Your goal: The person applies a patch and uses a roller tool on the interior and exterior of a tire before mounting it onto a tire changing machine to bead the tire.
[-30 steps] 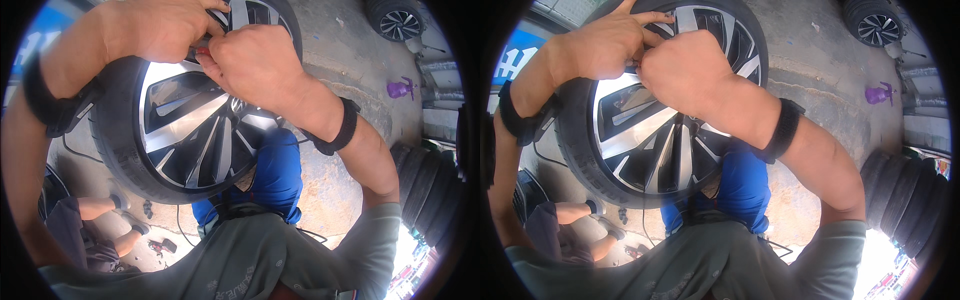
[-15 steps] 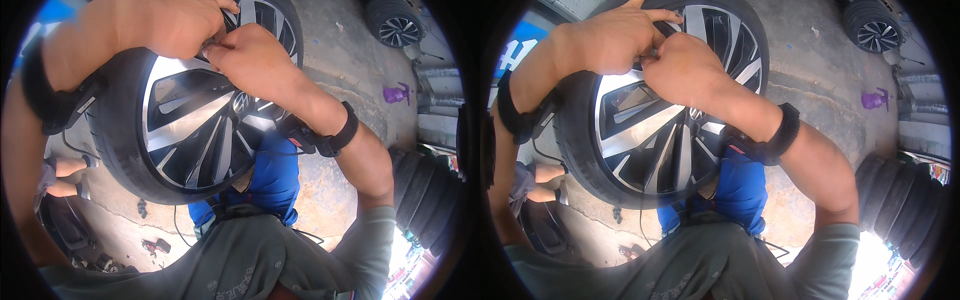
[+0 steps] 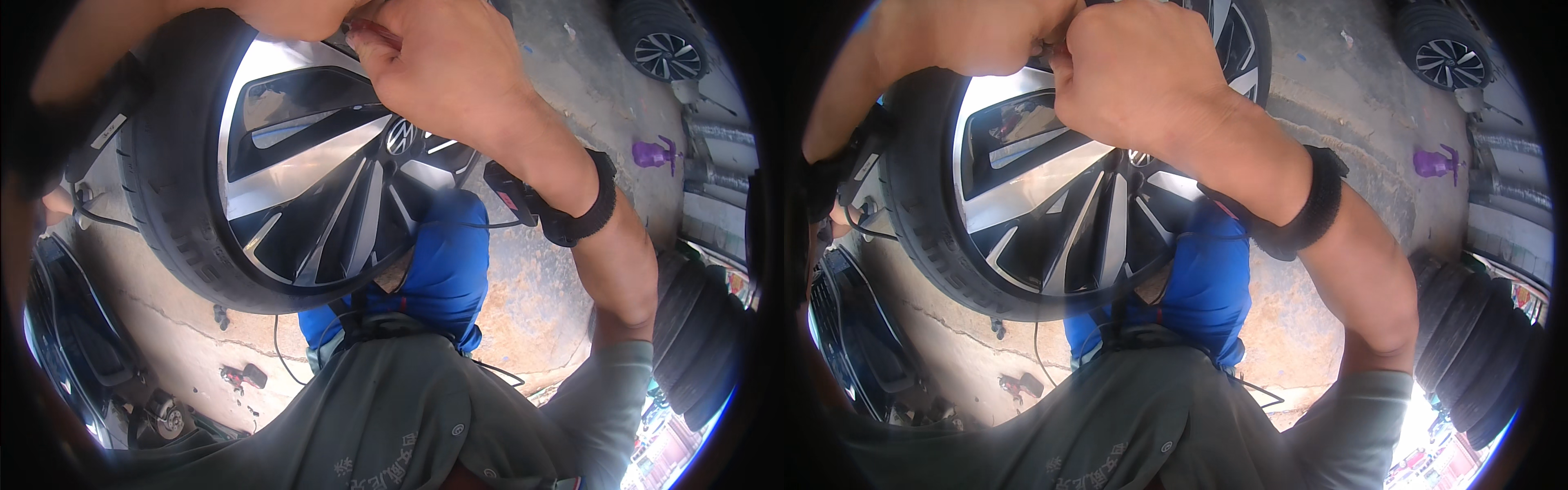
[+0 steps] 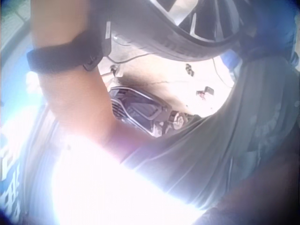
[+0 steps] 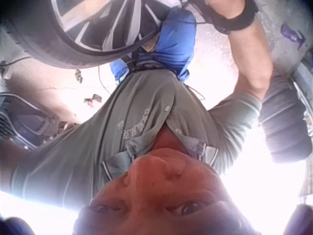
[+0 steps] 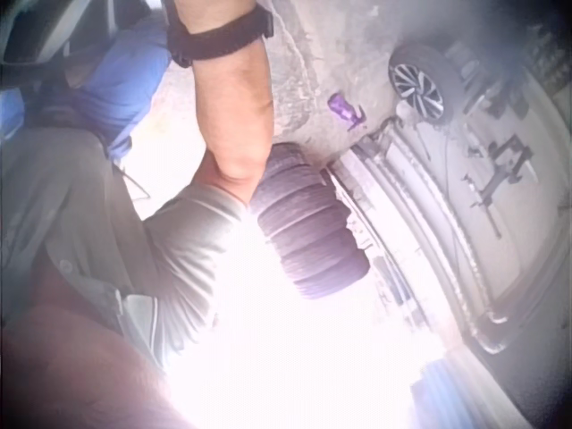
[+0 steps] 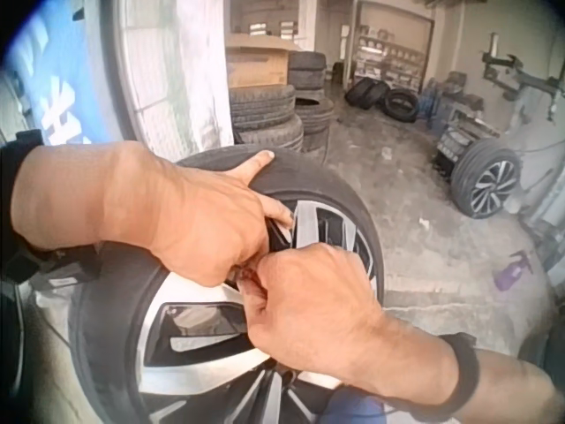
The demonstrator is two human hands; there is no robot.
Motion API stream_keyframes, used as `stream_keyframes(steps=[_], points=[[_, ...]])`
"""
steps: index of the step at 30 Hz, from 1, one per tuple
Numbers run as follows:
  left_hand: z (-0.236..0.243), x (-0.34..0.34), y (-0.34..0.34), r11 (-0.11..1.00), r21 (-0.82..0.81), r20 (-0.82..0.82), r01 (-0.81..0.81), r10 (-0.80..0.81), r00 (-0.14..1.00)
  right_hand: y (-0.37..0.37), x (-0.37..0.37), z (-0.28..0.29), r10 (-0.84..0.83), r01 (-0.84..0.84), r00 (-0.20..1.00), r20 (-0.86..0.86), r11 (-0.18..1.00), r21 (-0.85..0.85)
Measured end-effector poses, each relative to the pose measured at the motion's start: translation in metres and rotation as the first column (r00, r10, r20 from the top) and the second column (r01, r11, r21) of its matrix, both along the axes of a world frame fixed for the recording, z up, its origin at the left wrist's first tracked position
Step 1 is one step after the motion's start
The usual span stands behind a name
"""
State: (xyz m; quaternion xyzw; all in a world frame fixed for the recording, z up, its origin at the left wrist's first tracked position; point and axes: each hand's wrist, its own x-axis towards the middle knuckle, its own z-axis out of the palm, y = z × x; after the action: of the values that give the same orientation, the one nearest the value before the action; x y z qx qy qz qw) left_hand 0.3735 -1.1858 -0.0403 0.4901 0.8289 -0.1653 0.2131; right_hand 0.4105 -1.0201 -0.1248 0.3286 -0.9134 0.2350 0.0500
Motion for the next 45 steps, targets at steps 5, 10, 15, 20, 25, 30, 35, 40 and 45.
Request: stream_keyframes(steps=[5,10,15,20,25,30,35,40,45], points=[[0.003,0.006,0.006,1.000,-0.001,-0.029,-0.008,0.008,1.000,-0.001,-0.005,-0.014,0.041,-0.020,0.983,-0.181,0.993,0.116],[-0.011,0.004,-0.002,0.968,0.158,-0.124,-0.193,0.213,0.969,0.000,-0.004,0.001,0.099,-0.085,0.985,-0.141,0.991,0.101],[0.022,0.010,-0.048,0.804,0.534,-0.161,-0.262,0.401,0.902,0.005,0.004,0.003,0.043,-0.041,0.983,0.181,0.999,-0.017],[-0.029,0.096,-0.058,0.660,0.654,-0.393,-0.368,0.713,0.580,0.045,0.016,-0.008,-0.002,0.140,0.913,0.408,0.941,-0.308],[-0.042,0.117,-0.049,0.611,0.713,-0.453,-0.344,0.776,0.440,0.065,0.041,-0.062,0.060,0.229,0.859,0.509,0.843,-0.486],[-0.042,0.114,-0.055,0.524,0.806,-0.366,-0.275,0.806,0.465,0.073,0.057,-0.099,0.086,0.358,0.770,0.632,0.761,-0.540],[-0.042,0.113,-0.059,0.587,0.766,-0.420,-0.263,0.766,0.487,0.075,0.064,-0.143,0.111,0.454,0.726,0.679,0.664,-0.594],[-0.037,0.113,-0.057,0.597,0.750,-0.412,-0.286,0.759,0.504,0.072,0.064,-0.161,0.138,0.502,0.707,0.694,0.593,-0.629],[-0.038,0.113,-0.058,0.603,0.747,-0.420,-0.282,0.755,0.504,0.069,0.066,-0.163,0.194,0.504,0.688,0.699,0.566,-0.653]])
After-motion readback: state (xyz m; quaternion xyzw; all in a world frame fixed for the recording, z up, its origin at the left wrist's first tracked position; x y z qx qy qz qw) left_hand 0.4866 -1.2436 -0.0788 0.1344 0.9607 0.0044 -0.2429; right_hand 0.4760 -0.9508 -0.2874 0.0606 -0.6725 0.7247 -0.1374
